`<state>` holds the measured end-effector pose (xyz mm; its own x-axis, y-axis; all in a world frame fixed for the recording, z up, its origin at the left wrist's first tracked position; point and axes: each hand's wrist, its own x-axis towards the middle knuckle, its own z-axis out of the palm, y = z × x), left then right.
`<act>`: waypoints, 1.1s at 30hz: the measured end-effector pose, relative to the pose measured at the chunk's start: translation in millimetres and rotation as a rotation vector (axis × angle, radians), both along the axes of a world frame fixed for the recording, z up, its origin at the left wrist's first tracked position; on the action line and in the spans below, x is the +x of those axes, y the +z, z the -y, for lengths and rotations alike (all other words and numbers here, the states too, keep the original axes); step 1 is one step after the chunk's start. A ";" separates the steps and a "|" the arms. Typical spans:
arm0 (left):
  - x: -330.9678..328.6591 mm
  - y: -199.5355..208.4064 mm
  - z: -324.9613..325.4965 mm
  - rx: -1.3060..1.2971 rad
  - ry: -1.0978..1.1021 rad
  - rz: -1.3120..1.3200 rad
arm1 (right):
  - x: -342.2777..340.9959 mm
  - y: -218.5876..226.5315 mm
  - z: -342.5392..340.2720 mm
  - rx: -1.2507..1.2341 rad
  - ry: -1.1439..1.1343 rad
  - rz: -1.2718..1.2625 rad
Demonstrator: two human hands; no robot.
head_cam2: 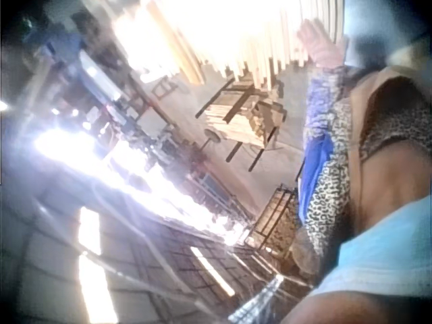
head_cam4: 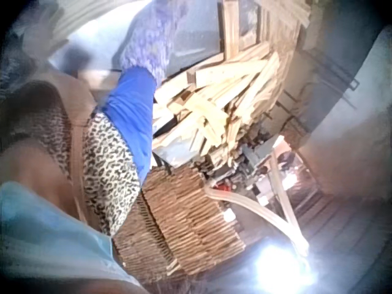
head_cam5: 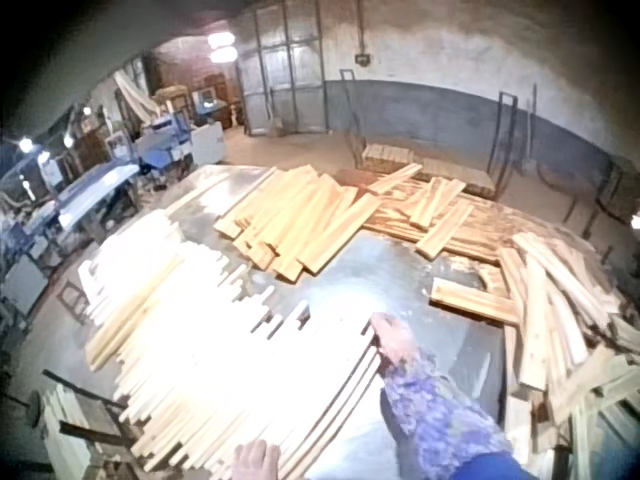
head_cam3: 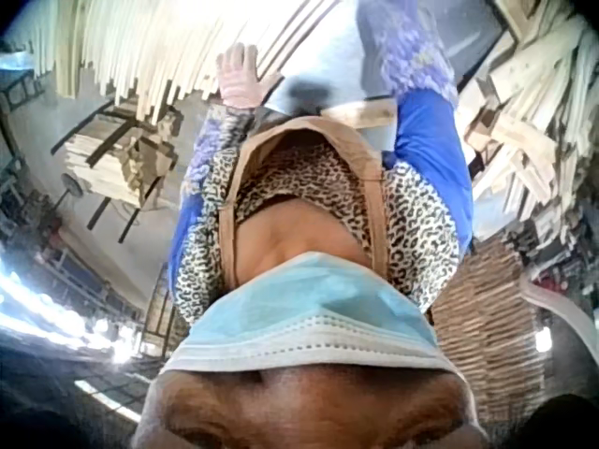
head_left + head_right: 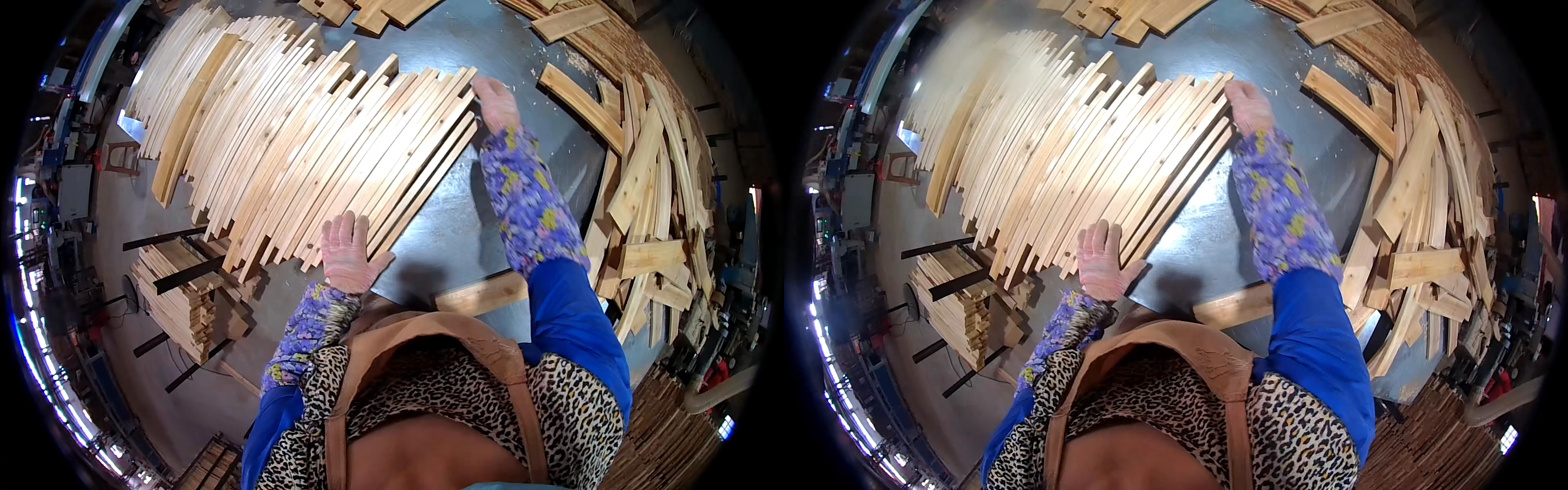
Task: The person repeatedly picks up thin wooden planks from a pile on a metal table and stacks them into a neat, aligned pile. The person handles the planks one by one, aligning them carefully before placing them onto the growing stack.
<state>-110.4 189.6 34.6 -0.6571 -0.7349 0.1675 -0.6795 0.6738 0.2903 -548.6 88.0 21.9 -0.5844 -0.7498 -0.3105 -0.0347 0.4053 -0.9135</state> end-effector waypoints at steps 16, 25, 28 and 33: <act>235.8 87.9 303.6 -0.117 0.443 0.070 | 313.5 -66.9 -162.5 0.113 0.342 0.257; 321.5 31.1 450.0 0.152 0.539 0.578 | 287.4 -56.8 -167.1 0.215 0.379 0.455; 285.2 28.2 436.4 0.009 0.261 0.858 | 232.7 -62.1 -204.7 0.010 0.104 0.255; 272.3 19.1 426.8 -0.063 0.477 0.480 | 40.9 -84.0 -264.4 -0.236 -0.755 0.662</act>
<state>161.9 -237.2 53.7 -0.2758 -0.9612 -0.0100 -0.9503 0.2742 -0.1476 -507.8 352.4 -62.0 -0.6939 -0.3417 -0.6338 0.6934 -0.0795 -0.7162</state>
